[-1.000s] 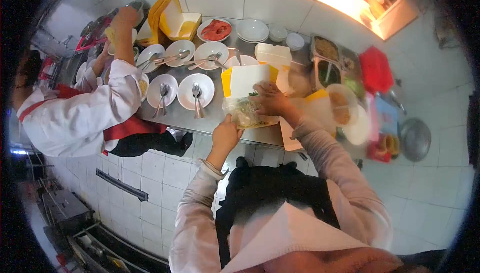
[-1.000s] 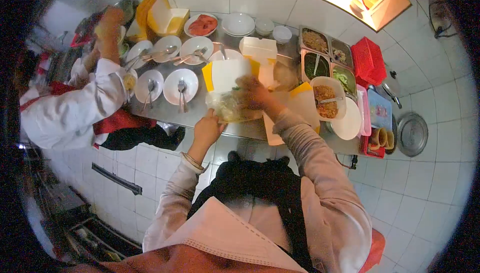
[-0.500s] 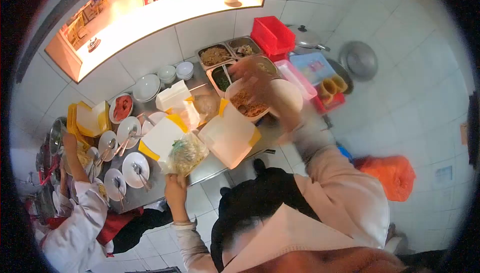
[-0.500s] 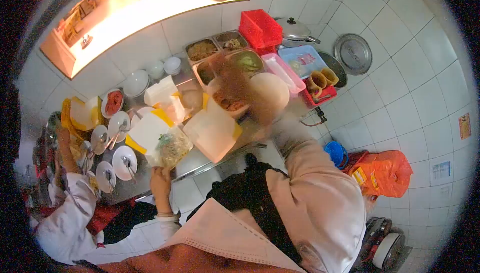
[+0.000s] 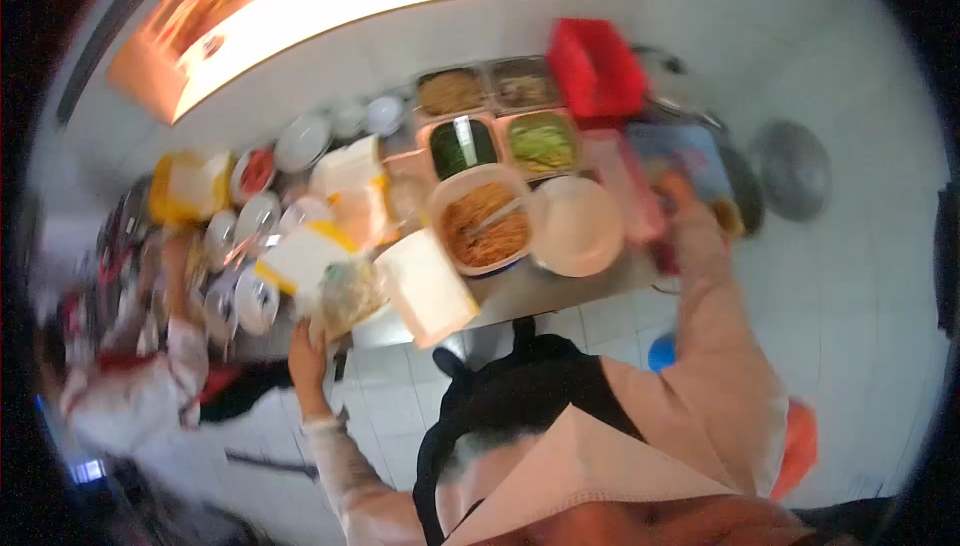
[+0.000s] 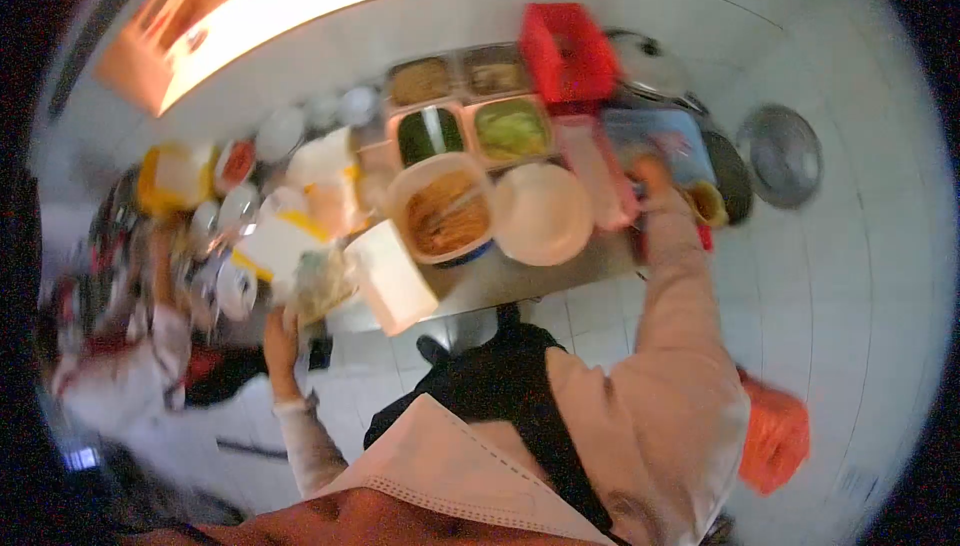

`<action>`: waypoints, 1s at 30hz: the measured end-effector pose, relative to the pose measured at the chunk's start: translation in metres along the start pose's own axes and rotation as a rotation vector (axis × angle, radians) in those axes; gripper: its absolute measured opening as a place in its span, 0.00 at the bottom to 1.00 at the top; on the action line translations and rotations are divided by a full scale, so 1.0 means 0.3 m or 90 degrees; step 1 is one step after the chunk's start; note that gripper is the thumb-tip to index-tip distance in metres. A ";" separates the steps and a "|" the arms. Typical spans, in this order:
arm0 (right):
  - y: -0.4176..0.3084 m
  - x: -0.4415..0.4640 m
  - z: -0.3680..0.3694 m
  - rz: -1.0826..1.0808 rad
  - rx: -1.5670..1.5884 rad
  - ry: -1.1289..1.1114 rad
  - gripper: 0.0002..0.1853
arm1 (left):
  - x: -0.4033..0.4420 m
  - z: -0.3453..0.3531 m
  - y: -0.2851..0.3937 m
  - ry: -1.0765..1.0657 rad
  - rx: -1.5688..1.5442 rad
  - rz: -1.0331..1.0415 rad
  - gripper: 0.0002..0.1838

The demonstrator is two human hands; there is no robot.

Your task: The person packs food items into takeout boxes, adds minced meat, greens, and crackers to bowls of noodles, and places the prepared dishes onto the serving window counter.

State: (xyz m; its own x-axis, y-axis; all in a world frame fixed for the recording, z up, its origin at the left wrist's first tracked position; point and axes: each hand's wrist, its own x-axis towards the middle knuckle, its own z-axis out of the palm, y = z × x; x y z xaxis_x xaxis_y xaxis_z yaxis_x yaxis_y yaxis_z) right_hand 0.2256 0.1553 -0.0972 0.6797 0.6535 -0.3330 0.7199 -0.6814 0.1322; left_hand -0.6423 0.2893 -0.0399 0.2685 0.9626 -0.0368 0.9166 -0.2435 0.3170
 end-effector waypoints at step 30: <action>-1.899 -1.310 -0.373 -0.939 0.272 0.119 0.08 | -0.234 -0.020 -0.081 0.058 -0.169 0.054 0.24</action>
State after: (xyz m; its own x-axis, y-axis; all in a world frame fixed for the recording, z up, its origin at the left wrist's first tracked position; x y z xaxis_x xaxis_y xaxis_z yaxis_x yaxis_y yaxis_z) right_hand -0.4360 0.3236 0.0630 -0.5423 0.8165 0.1983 0.6745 0.5638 -0.4766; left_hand -0.6853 0.2285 -0.0394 0.3016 0.9498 0.0825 0.7788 -0.2954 0.5533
